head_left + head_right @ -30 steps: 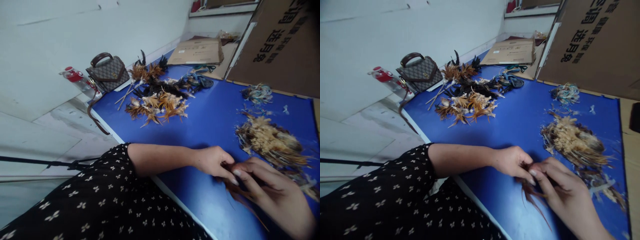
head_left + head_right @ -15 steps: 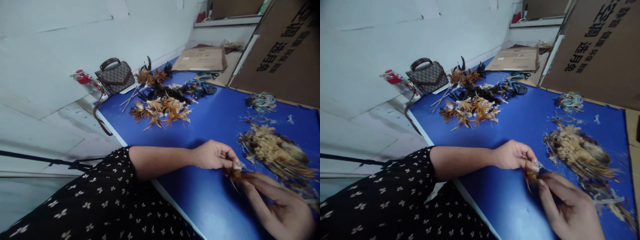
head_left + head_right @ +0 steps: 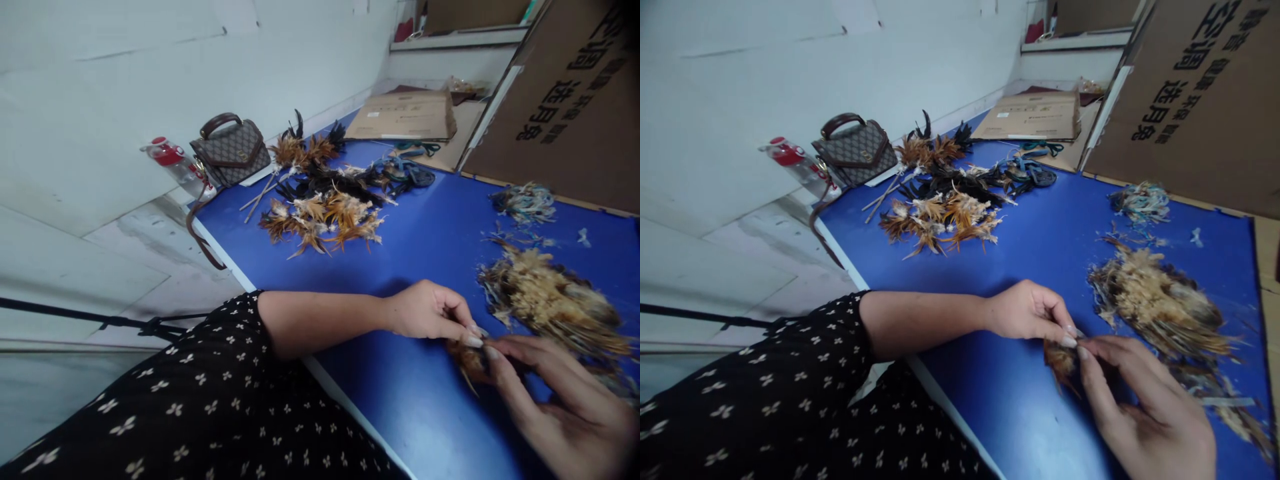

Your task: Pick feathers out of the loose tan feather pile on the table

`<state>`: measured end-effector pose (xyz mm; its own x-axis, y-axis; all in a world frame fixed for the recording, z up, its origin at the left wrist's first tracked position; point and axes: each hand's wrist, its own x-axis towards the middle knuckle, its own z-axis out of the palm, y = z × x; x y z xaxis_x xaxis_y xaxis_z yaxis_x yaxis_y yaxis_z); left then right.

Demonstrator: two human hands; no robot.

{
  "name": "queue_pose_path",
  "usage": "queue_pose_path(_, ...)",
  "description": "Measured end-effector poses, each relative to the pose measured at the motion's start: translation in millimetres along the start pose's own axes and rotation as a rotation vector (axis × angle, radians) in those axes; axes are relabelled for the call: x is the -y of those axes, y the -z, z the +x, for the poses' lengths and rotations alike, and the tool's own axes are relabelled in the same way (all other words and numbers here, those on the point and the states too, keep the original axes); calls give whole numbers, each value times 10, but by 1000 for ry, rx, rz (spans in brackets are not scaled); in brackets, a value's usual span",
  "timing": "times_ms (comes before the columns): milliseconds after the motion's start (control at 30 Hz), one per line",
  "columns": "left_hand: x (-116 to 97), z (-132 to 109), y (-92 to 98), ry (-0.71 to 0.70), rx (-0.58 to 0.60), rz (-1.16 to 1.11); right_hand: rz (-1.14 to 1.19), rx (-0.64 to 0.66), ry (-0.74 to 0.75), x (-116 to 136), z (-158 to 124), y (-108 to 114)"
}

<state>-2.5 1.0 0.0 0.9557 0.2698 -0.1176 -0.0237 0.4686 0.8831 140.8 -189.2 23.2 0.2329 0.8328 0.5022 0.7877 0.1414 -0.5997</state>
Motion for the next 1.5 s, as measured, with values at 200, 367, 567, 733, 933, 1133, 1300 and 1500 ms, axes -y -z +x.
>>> queue_pose_path(200, -18, -13, 40, -64, -4, 39, 17, 33, 41, -41, -11, 19)
queue_pose_path(367, 25, -9, 38, -88, -23, 42, 10, 15, -72, -39, 0, 21)
queue_pose_path(567, 71, -34, 31, -65, -7, 21, 139, -1, -268, -24, -10, -75)
queue_pose_path(733, 90, -54, 5, -111, -41, 62, 184, -10, -329, -75, -11, -108)
queue_pose_path(933, 66, -51, -42, -375, -92, 231, 246, -62, -478, -142, -79, -123)
queue_pose_path(1133, -23, -119, -97, -537, -144, 524, 301, -94, -590, -171, -82, -167)
queue_pose_path(1300, 29, -128, -119, -498, -151, 496, 363, -76, -674, -288, -134, -164)
queue_pose_path(1500, 72, -155, -150, -470, -128, 369, 337, -58, -620, -234, -111, -135)
